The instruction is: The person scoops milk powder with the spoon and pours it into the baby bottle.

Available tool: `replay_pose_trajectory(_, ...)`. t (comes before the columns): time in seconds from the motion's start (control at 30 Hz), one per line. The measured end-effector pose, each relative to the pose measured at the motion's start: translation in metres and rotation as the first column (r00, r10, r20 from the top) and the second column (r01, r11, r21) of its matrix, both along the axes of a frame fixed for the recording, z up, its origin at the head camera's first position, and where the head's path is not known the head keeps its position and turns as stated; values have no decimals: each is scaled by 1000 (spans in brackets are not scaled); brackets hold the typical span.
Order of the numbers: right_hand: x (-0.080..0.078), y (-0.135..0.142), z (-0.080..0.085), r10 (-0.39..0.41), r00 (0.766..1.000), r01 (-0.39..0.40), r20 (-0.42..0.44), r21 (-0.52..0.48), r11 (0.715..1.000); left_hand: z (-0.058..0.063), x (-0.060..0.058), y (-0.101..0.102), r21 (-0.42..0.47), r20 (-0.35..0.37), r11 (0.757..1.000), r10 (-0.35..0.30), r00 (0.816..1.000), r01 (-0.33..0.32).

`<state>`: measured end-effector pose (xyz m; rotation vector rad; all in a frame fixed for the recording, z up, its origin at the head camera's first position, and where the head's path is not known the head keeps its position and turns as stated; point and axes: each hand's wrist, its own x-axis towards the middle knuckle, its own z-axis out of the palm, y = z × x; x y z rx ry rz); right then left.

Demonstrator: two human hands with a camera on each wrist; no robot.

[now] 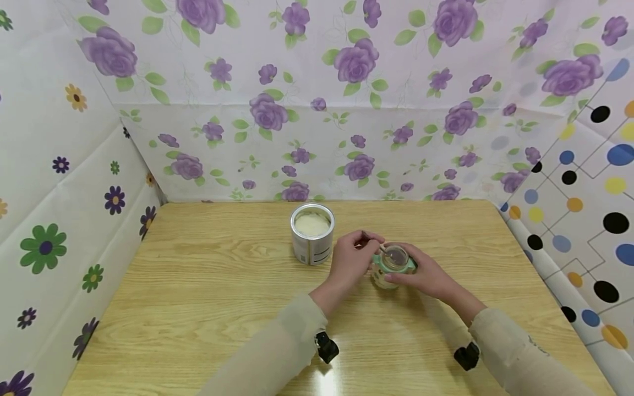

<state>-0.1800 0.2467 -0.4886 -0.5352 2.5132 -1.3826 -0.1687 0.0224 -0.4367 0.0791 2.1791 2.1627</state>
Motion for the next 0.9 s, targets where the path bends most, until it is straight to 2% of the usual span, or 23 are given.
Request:
replay_pose_trajectory(0.17, 0, -1, 0, 0, 1000, 0, 4, -2, 1000, 1, -1, -4, 1, -49, 999, -39, 998, 39)
replay_pose_trajectory(0.63, 2, -2, 3, 3, 1000, -3, 5, 3, 1000, 2, -3, -8, -24, -86, 995, -98, 991, 96)
replay_pose_trajectory(0.9, 2, -3, 5, 6, 1000, -6, -3, 5, 1000, 5, -6, -7, 109, -37, 990, -89, 995, 92)
